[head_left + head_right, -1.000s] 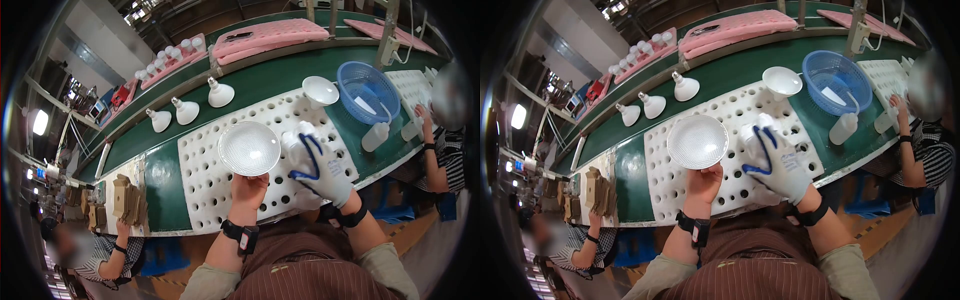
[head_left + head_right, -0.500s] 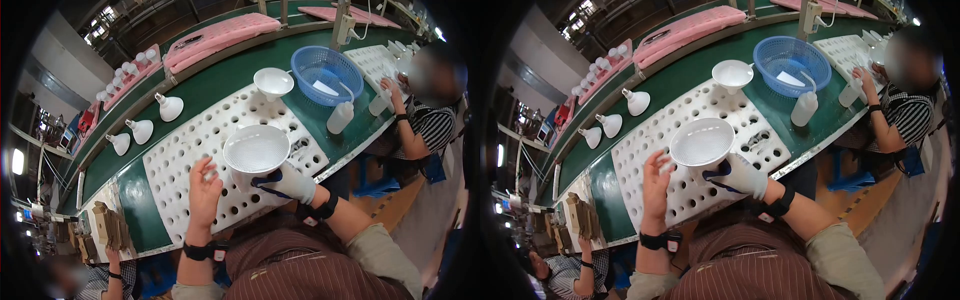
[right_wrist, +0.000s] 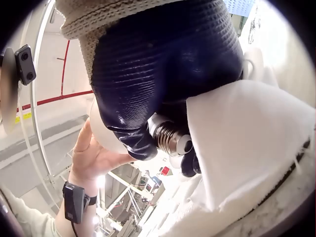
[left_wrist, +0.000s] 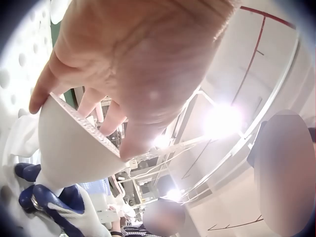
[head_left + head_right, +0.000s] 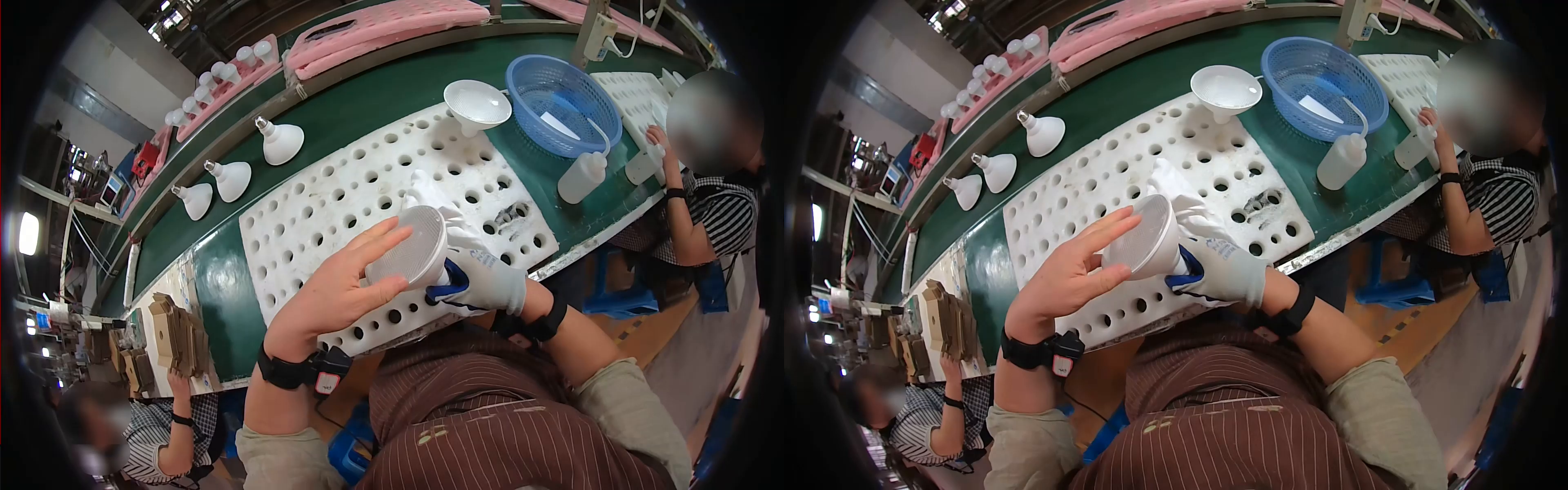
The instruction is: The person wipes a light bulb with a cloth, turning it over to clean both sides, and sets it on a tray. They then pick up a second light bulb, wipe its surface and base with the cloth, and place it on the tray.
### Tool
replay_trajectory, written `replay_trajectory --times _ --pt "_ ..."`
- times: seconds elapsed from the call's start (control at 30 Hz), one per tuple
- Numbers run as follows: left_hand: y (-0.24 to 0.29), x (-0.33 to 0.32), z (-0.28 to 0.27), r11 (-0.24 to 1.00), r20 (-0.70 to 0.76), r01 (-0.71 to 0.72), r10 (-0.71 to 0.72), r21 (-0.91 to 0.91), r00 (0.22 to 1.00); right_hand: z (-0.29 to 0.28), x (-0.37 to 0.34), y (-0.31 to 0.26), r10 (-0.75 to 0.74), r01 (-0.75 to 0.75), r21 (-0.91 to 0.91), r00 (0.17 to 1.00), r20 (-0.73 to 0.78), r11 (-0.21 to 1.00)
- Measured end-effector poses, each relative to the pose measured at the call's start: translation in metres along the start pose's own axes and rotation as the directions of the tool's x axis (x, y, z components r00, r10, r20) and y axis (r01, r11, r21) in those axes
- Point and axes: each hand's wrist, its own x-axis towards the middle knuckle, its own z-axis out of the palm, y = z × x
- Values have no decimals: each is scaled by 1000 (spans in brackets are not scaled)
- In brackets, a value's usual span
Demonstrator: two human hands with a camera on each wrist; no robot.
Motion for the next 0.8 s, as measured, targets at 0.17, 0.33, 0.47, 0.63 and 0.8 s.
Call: replay_trajectory --times 0.17,0.33,0.47,0.63,0.8 --pt "12 0 -7 991 56 125 -123 -40 991 4 -1 6 -11 12 -36 1000 25 999" --pt "1 1 -10 970 80 186 -175 -159 981 2 -3 0 21 -18 -90 999 28 996" --pt "1 4 -5 948 65 244 -236 -206 970 0 0 -3 24 -21 -126 999 22 992" --pt "-9 16 3 969 9 222 -222 -113 975 3 -1 1 25 -13 -207 998 56 978" --pt "-15 19 6 960 2 228 -231 -161 973 3 -1 7 -36 33 -176 999 -16 984"
